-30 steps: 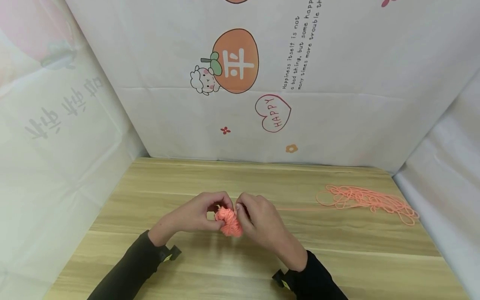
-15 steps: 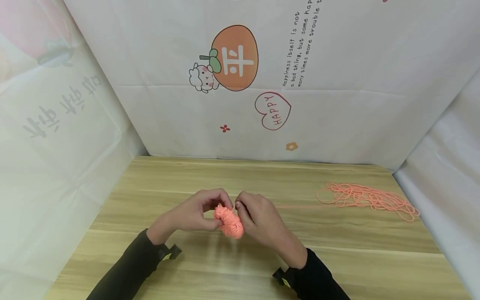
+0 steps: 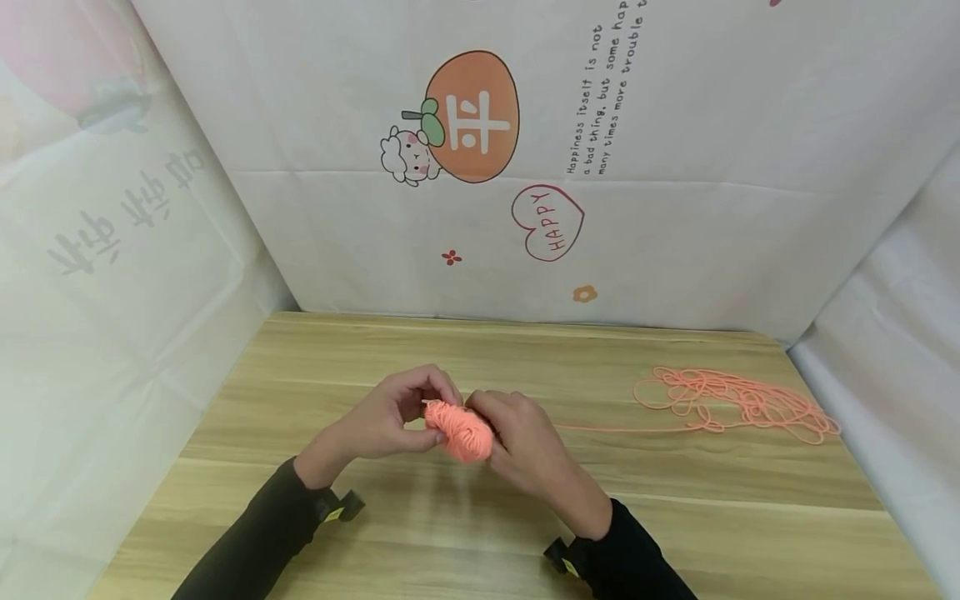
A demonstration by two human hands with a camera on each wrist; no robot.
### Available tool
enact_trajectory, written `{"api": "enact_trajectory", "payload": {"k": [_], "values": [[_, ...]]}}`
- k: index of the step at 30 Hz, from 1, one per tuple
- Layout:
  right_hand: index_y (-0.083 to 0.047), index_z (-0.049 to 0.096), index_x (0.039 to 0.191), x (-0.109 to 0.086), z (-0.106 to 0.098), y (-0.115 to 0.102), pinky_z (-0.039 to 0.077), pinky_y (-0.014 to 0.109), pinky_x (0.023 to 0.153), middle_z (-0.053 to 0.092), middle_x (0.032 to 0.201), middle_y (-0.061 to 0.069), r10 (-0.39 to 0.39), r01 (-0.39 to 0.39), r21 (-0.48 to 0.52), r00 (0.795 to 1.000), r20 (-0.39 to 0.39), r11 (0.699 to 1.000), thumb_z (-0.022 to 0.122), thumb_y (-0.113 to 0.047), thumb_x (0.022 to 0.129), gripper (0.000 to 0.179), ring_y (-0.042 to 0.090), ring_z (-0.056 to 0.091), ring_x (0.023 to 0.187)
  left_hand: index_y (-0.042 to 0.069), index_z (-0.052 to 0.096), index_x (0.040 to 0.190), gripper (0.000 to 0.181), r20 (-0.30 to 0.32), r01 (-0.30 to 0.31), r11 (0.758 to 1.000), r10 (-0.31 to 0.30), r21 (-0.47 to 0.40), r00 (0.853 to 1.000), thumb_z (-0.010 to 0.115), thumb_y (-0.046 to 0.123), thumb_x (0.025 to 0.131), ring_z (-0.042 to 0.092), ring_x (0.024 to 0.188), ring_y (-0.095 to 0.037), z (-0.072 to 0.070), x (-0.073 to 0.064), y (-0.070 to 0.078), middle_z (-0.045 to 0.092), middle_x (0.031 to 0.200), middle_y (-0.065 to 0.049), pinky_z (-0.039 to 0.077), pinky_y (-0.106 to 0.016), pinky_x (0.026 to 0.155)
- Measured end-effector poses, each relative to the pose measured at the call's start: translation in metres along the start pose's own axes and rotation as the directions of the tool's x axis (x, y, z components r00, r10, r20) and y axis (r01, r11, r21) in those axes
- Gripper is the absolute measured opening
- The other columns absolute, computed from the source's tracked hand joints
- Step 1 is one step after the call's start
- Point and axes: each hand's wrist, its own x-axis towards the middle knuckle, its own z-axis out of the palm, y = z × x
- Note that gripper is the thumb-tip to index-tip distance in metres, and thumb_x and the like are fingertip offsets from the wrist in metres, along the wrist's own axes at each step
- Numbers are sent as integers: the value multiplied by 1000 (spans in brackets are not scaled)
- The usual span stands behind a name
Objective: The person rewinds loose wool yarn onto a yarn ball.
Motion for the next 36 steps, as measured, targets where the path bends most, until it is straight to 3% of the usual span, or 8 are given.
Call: {"api": "enact_trajectory", "payload": {"k": [3, 8, 13, 17, 23, 29, 36], "values": [[-24, 61, 94, 0, 1, 1, 42, 28, 58, 54, 78, -14, -15, 15, -6, 1000, 6, 1000, 57, -17, 98, 8, 7, 46, 65, 4, 55, 110, 35, -31, -14, 1000, 14, 1, 999, 65, -14, 81, 55, 84, -23, -1, -1, -7, 58, 101, -11, 54, -32, 64], [-19, 64, 95, -1, 1, 2, 40, 26, 55, 54, 75, -11, -19, 19, -22, 1000, 3, 1000, 51, 3, 82, 29, 6, 43, 60, 5, 55, 110, 33, -101, -43, 999, 43, 5, 994, 67, -9, 83, 57, 86, -25, -4, -3, -19, 57, 104, -12, 55, -34, 64], [-19, 61, 93, -1, 0, 0, 36, 21, 47, 48, 67, -11, -15, 15, -22, 1000, 5, 1000, 54, -4, 91, 17, 4, 40, 53, -2, 53, 107, 31, -150, -69, 997, 71, 14, 986, 65, -15, 82, 56, 83, -24, -2, 1, -6, 55, 104, -16, 54, -32, 63], [-20, 60, 90, 0, 1, 1, 36, 20, 47, 45, 66, -12, -59, 58, -39, 998, -32, 998, 54, -5, 92, 16, 2, 39, 53, -5, 52, 107, 33, -184, -95, 995, 99, 29, 978, 64, -20, 79, 56, 82, -22, -1, 2, 0, 55, 103, -17, 55, -32, 64], [-20, 60, 89, 1, 4, 1, 36, 21, 49, 45, 67, -13, -98, 96, -40, 994, -50, 995, 54, -7, 95, 15, 2, 39, 54, -7, 51, 106, 34, -275, -138, 988, 150, 63, 950, 64, -22, 78, 56, 87, -24, -2, 3, 0, 54, 104, -19, 55, -30, 65], [-20, 61, 91, 1, 4, 0, 37, 22, 50, 46, 67, -14, -90, 88, -46, 996, -24, 995, 51, -11, 99, 16, 1, 39, 54, -7, 51, 106, 34, -338, -132, 989, 149, 72, 929, 64, -22, 78, 54, 86, -23, -3, 4, -1, 54, 104, -18, 55, -29, 64], [-20, 60, 87, 4, 4, -2, 38, 22, 53, 43, 68, -17, -141, 137, -58, 988, -62, 989, 53, -7, 96, 18, -2, 39, 55, -7, 51, 106, 34, -404, -85, 992, 117, 98, 907, 65, -20, 79, 55, 86, -21, -3, 4, -3, 55, 105, -17, 54, -26, 66]]}}
